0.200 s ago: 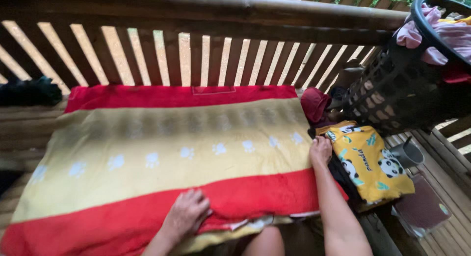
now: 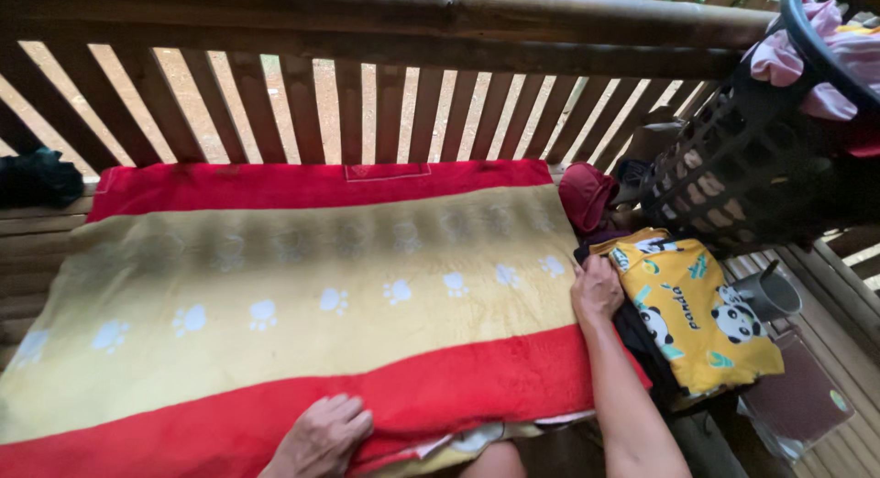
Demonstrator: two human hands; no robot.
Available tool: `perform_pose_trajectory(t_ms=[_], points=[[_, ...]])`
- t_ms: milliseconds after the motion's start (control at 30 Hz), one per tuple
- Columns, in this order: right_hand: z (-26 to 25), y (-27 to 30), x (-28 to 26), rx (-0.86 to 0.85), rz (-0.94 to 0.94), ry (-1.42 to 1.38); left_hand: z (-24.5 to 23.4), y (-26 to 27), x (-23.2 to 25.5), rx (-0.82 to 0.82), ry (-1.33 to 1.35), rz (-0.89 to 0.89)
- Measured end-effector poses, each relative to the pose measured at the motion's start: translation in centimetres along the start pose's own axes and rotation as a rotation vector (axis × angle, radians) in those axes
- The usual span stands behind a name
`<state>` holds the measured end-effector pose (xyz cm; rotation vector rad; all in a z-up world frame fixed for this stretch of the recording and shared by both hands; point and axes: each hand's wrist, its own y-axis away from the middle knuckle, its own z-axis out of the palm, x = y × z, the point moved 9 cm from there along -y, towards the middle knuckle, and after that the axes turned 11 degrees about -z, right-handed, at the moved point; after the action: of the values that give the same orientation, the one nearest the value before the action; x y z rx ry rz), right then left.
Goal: The person irons an orange tank top on a red and yellow towel using an iron, then folds the tank top and a pair of pink patterned shorts by hand.
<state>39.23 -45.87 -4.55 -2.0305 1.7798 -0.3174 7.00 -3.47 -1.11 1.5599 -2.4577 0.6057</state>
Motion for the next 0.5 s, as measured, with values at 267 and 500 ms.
perform_pose_trajectory(t_ms=[267,500], points=[[-0.6,0.2,-2.4,-0.035,-0.088,0.129,-1.3,2.3,0.5,-0.015,0.002,-0.017],[-8.5,16.8,-11.9,0.415,-0.786,-0.010,-2.8,6.1,2.0,-0.117,-0.104,-0.205]])
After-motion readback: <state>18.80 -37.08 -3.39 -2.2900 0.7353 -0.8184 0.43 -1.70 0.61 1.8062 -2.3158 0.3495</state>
